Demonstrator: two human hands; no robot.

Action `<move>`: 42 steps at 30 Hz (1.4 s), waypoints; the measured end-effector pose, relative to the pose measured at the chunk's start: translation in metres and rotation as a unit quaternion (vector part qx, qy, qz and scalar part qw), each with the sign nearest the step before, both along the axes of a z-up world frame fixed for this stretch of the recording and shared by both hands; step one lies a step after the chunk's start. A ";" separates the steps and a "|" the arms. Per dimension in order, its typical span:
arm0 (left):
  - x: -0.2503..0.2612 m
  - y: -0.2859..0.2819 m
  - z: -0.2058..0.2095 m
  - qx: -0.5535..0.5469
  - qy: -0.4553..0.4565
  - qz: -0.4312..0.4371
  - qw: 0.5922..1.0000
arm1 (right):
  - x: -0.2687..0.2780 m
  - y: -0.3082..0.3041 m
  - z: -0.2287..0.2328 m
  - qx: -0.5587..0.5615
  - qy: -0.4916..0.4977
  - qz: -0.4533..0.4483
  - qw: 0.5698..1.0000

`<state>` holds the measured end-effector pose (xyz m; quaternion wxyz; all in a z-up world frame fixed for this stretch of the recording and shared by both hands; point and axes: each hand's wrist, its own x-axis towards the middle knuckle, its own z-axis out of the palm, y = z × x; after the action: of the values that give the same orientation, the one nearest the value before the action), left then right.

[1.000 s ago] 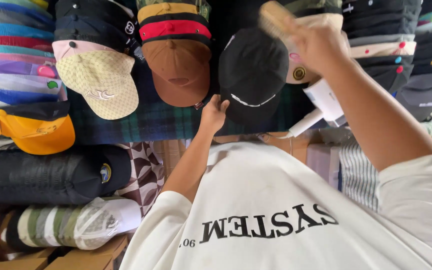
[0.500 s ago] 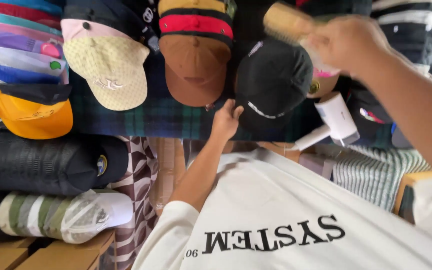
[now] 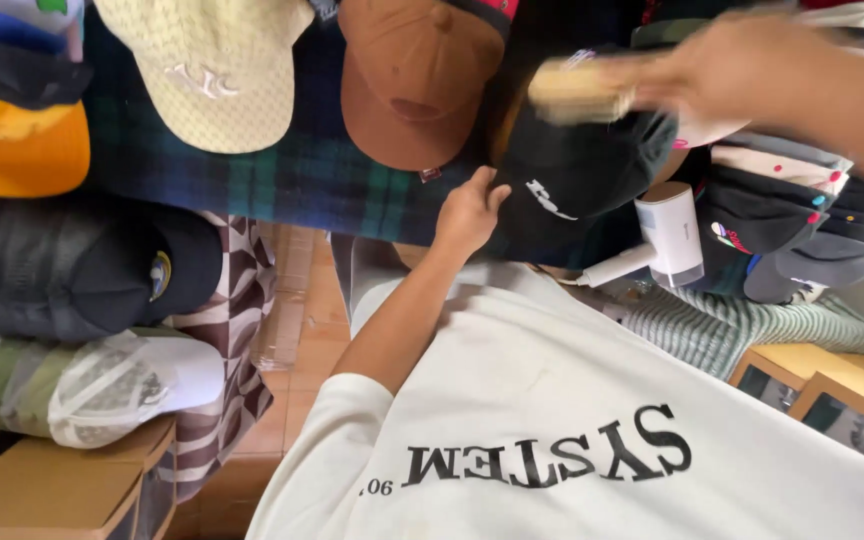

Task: Cleaning and maintaining a collection of hats using a brush and a hairdryer before organizing them on a rack.

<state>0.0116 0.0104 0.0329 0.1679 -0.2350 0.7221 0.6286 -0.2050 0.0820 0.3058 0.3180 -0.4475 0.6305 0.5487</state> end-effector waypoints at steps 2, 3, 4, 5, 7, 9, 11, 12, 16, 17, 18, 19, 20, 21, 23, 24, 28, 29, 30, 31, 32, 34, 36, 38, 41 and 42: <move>0.003 0.000 -0.003 -0.064 0.050 0.008 0.997 | -0.011 0.001 0.006 -0.057 0.015 -0.088 0.994; -0.002 -0.002 -0.004 -0.063 0.051 0.018 0.997 | -0.024 0.003 0.007 -0.056 0.016 -0.078 0.995; -0.001 0.001 -0.004 -0.063 0.050 0.014 0.997 | -0.033 0.007 0.008 -0.099 0.024 -0.147 0.984; 0.000 0.004 -0.005 -0.063 0.048 0.011 0.997 | -0.042 0.011 0.008 -0.140 0.032 -0.216 0.966; 0.000 0.002 -0.003 -0.041 0.046 0.016 0.998 | -0.052 0.013 0.007 -0.178 0.038 -0.279 0.943; -0.003 0.005 -0.008 -0.022 0.054 0.014 0.998 | -0.043 0.001 0.001 -0.221 0.052 -0.344 0.911; 0.000 0.014 -0.022 -0.061 0.100 0.031 0.993 | -0.013 -0.030 -0.017 -0.122 0.116 -0.102 0.980; 0.000 0.012 -0.019 -0.061 0.105 0.028 0.992 | -0.023 -0.027 -0.030 -0.122 0.121 -0.105 0.980; -0.002 0.011 -0.023 -0.058 0.088 0.018 0.994 | -0.070 -0.013 -0.056 -0.119 0.122 -0.126 0.977; 0.000 0.016 -0.029 -0.071 0.098 0.028 0.992 | -0.080 -0.003 -0.058 -0.157 0.102 -0.159 0.969; 0.001 0.018 -0.031 -0.067 0.094 0.025 0.993 | -0.073 0.001 -0.053 -0.152 0.100 -0.162 0.970; 0.001 0.019 -0.032 -0.060 0.096 0.030 0.993 | -0.067 0.004 -0.047 -0.207 0.008 -0.165 0.964; -0.001 0.019 -0.033 -0.054 0.101 0.035 0.993 | -0.062 0.005 -0.040 -0.264 -0.080 -0.165 0.947; -0.002 0.019 -0.030 -0.052 0.101 0.033 0.993 | -0.029 -0.038 -0.020 -0.261 -0.079 -0.167 0.947; -0.001 0.014 -0.025 -0.030 0.081 0.021 0.996 | 0.050 -0.105 0.028 0.033 -0.055 0.004 0.998; 0.000 0.014 -0.023 -0.032 0.081 0.020 0.996 | 0.059 -0.106 0.007 0.031 -0.056 0.003 0.998; 0.001 0.012 -0.016 -0.017 0.085 0.043 0.995 | 0.072 -0.123 -0.049 0.051 -0.077 0.022 0.996; 0.002 0.012 -0.014 0.004 0.079 0.059 0.995 | 0.071 -0.130 -0.058 0.032 -0.064 0.019 0.997; 0.003 0.015 -0.017 0.004 0.075 0.058 0.995 | 0.042 -0.108 -0.111 0.032 -0.068 0.019 0.997; 0.004 0.018 -0.019 -0.002 0.066 0.061 0.996 | 0.012 -0.084 -0.156 0.008 -0.108 0.100 0.989; 0.001 0.018 -0.022 -0.010 0.060 0.068 0.996 | -0.025 -0.069 -0.190 -0.017 -0.142 0.184 0.973; 0.003 0.014 -0.016 -0.007 0.051 0.065 0.997 | -0.023 -0.073 -0.166 -0.042 -0.147 0.185 0.971; 0.006 0.013 -0.010 -0.001 0.044 0.056 0.997 | -0.015 -0.068 -0.137 -0.066 -0.151 0.179 0.970; 0.005 0.010 -0.006 -0.019 0.058 0.074 0.995 | -0.004 -0.061 -0.103 -0.132 -0.163 0.164 0.964; 0.004 0.016 -0.020 -0.013 0.056 0.077 0.995 | 0.012 -0.072 -0.068 -0.196 -0.185 0.158 0.950; 0.003 0.018 -0.016 -0.012 0.054 0.074 0.996 | 0.025 -0.074 -0.077 -0.197 -0.186 0.154 0.950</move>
<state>0.0148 0.0282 0.0164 0.0794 -0.2555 0.7185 0.6420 -0.1795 0.0080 0.2291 0.2468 -0.6871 0.5789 0.3631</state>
